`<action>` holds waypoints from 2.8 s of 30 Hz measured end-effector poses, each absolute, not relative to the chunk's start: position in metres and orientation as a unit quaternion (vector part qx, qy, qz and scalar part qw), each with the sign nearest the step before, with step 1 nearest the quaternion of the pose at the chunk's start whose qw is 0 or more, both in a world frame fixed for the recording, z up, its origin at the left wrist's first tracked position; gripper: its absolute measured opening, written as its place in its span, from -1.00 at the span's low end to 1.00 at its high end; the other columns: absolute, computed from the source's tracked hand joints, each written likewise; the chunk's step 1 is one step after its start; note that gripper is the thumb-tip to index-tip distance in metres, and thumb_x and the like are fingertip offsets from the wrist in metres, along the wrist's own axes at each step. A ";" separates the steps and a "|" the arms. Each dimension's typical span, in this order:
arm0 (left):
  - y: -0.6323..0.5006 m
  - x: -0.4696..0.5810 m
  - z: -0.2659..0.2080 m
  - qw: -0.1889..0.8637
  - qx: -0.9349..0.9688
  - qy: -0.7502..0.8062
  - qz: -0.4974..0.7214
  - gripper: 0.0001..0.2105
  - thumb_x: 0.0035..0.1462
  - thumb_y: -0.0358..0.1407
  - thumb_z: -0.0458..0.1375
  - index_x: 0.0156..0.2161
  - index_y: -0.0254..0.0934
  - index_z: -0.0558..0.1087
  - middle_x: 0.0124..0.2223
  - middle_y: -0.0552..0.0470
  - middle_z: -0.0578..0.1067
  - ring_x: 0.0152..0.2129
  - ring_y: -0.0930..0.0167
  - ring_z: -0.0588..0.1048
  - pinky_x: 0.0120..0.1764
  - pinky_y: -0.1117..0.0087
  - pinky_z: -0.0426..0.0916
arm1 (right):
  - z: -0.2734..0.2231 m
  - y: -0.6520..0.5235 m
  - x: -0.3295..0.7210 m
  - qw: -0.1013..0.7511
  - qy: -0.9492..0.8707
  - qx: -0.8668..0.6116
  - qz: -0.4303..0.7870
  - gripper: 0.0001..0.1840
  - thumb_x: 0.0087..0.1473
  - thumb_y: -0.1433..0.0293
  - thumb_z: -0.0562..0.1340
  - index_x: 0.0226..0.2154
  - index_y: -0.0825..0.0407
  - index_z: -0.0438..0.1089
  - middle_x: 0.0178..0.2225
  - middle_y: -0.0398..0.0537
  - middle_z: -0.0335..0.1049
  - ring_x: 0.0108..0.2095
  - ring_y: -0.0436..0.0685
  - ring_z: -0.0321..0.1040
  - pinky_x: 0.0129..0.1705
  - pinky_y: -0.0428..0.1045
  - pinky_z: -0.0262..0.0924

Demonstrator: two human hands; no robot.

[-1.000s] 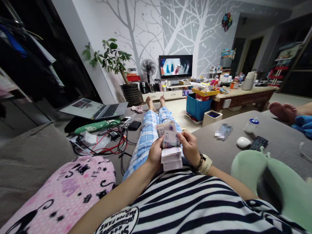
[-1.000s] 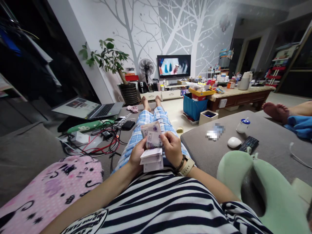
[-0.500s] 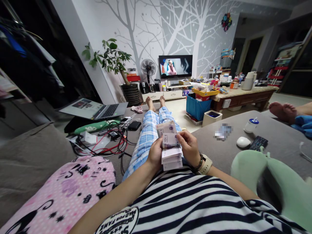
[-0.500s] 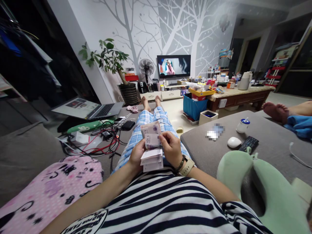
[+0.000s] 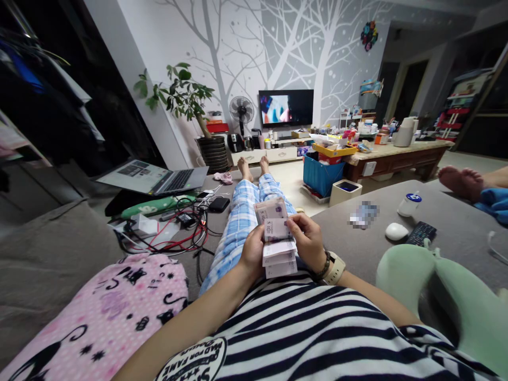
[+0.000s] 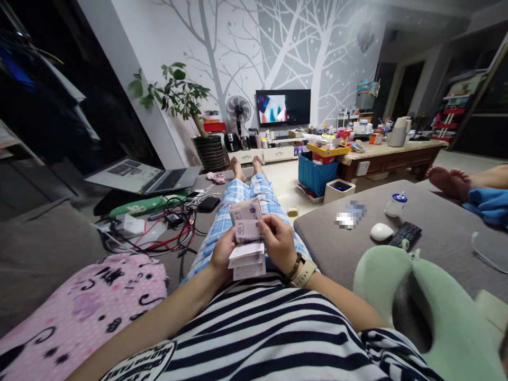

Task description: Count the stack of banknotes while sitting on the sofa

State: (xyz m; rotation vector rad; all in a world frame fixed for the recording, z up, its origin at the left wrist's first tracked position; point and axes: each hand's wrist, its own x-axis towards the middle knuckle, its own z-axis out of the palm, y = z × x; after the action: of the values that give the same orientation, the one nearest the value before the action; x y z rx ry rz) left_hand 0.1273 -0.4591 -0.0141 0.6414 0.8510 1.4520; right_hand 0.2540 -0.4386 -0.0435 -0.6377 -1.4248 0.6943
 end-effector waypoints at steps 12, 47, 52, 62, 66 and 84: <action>-0.456 0.126 -0.019 0.615 0.278 0.362 0.643 -0.89 -0.01 -0.39 0.19 -0.35 -0.36 0.53 -0.38 -0.07 0.64 -0.32 0.19 0.63 -0.24 0.26 0.51 | -0.044 -0.438 0.254 0.651 -0.634 -0.277 0.312 -0.78 0.22 0.26 0.21 -0.40 0.02 0.38 -0.53 -0.21 0.28 -0.49 0.02 0.18 -0.40 -0.06 0.08; -0.454 0.123 -0.024 0.638 0.278 0.353 0.626 -0.78 0.03 -0.24 0.28 -0.26 -0.37 0.55 -0.32 -0.13 0.65 -0.25 0.15 0.63 -0.15 0.19 0.51 | -0.044 -0.441 0.256 0.642 -0.651 -0.268 0.304 -0.61 0.28 0.17 0.13 -0.52 0.00 0.25 -0.59 -0.24 0.07 -0.53 0.00 0.01 -0.45 -0.04 -0.05; -0.455 0.124 -0.024 0.644 0.266 0.342 0.631 -0.81 0.11 -0.31 0.22 -0.22 -0.41 0.55 -0.32 -0.15 0.64 -0.31 0.18 0.64 -0.18 0.20 0.54 | -0.044 -0.441 0.256 0.630 -0.658 -0.279 0.304 -0.56 0.27 0.08 0.13 -0.53 -0.01 0.25 -0.59 -0.23 0.08 -0.53 0.02 0.03 -0.45 -0.04 -0.02; -0.456 0.126 -0.021 0.614 0.269 0.365 0.646 -0.90 0.10 -0.37 0.20 -0.32 -0.39 0.53 -0.39 -0.10 0.63 -0.31 0.18 0.64 -0.18 0.20 0.53 | -0.049 -0.437 0.258 0.646 -0.650 -0.239 0.321 -0.48 0.30 0.07 0.07 -0.58 0.00 0.30 -0.60 -0.17 0.23 -0.52 0.03 0.13 -0.40 -0.01 0.07; -0.459 0.123 -0.023 0.625 0.292 0.353 0.632 -0.84 0.00 -0.37 0.27 -0.26 -0.38 0.53 -0.36 -0.11 0.64 -0.30 0.15 0.64 -0.22 0.21 0.53 | -0.049 -0.432 0.255 0.674 -0.594 -0.315 0.306 -0.59 0.13 0.11 0.30 -0.54 -0.02 0.21 -0.58 -0.25 0.15 -0.52 0.00 0.09 -0.42 -0.04 0.05; -0.454 0.124 -0.022 0.644 0.261 0.346 0.631 -0.77 0.16 -0.30 0.19 -0.16 -0.42 0.55 -0.28 -0.16 0.66 -0.27 0.17 0.64 -0.19 0.23 0.53 | -0.048 -0.426 0.255 0.649 -0.612 -0.335 0.303 -0.58 0.21 0.13 0.20 -0.57 0.00 0.20 -0.59 -0.25 0.11 -0.51 0.00 0.07 -0.40 -0.05 0.01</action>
State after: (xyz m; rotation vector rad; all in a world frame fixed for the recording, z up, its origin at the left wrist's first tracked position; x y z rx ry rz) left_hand 0.1245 -0.4540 -0.0219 0.5934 0.7883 1.4362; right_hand 0.2551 -0.4265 -0.0482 -0.7606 -1.3916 0.6889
